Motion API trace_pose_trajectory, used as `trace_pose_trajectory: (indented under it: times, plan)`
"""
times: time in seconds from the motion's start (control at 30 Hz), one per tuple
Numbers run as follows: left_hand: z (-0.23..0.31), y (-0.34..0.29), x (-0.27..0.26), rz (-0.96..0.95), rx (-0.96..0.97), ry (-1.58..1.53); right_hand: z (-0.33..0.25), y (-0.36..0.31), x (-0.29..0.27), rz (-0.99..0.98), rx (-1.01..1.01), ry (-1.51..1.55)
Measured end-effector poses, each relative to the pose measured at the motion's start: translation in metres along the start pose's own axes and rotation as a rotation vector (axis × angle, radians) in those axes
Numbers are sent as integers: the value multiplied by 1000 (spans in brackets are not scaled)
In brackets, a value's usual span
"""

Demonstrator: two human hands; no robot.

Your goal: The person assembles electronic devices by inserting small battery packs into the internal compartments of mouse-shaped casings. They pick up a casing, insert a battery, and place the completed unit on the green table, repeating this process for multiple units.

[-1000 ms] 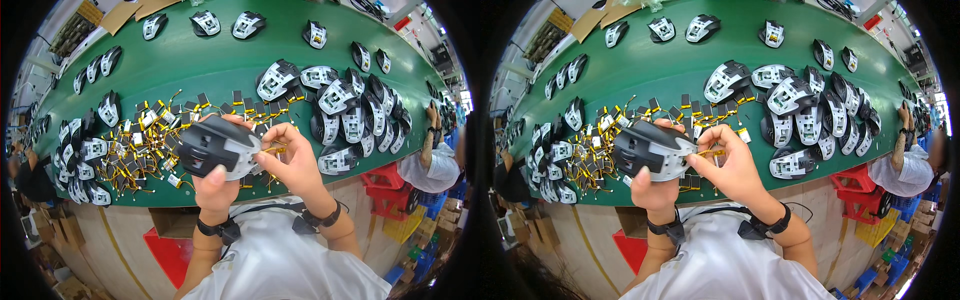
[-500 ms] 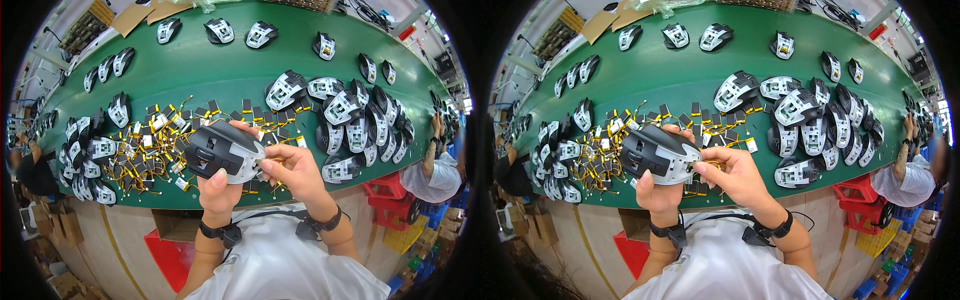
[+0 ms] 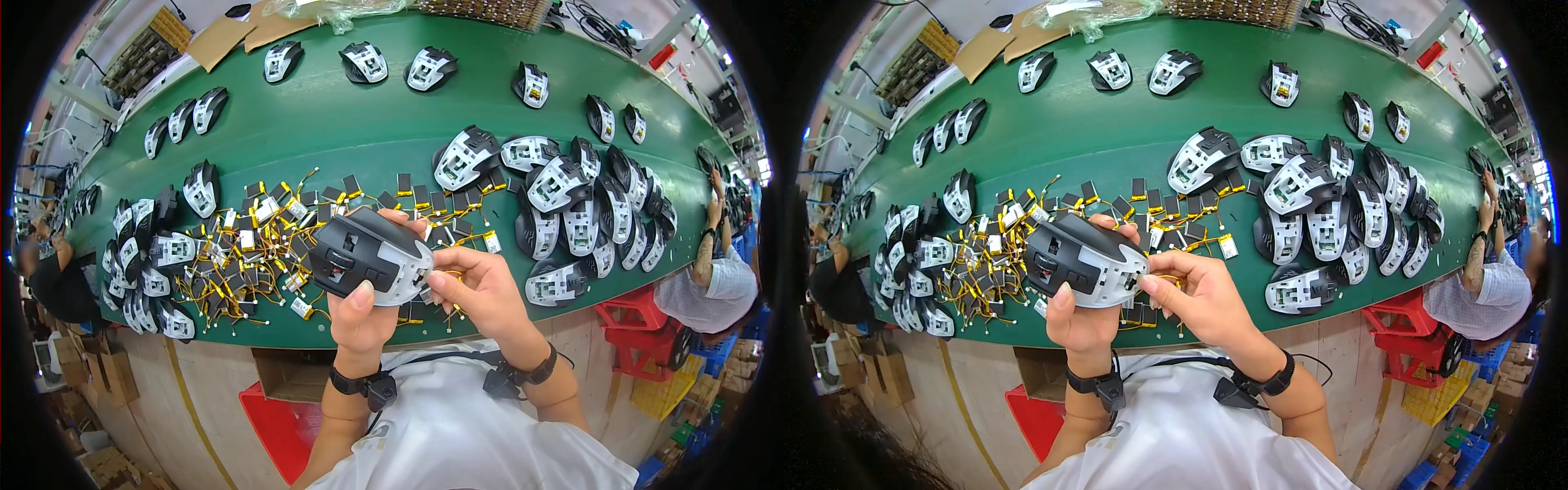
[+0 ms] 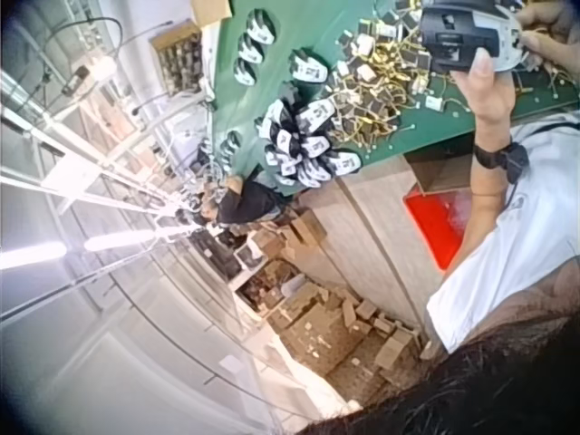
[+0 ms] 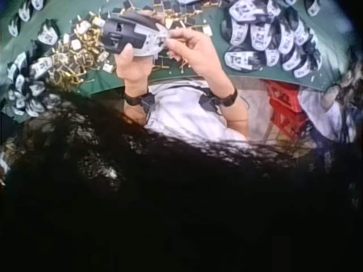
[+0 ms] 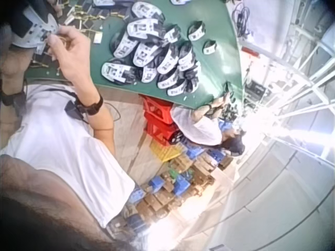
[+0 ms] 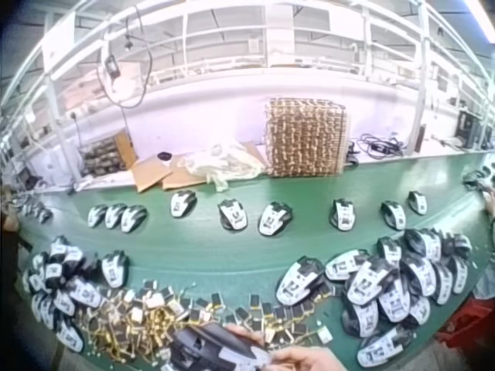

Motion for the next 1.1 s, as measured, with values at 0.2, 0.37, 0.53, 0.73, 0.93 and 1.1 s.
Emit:
trace_pose_trajectory:
  times: [0.2,0.37,0.53,0.73,0.93,1.1]
  plan:
    - [1,2,1,-9,30,55,-1,-2,3,37,-7,3]
    - [1,2,-1,25,48,93,2,0,3,216,-237,-174]
    - [2,1,4,17,92,140,0,-3,6,270,-300,-210]
    - [2,0,3,29,101,186,-2,-2,8,262,-223,-183]
    - [0,0,2,8,98,224,-8,-2,8,237,-192,-209]
    - [0,1,2,36,66,166,-7,2,6,185,-141,-130]
Point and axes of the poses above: each hand's wrist, its own y-axis towards the middle knuckle, its own x-axis out of the palm, z = x × y, the point moved 4 cm from there along y, towards the middle knuckle
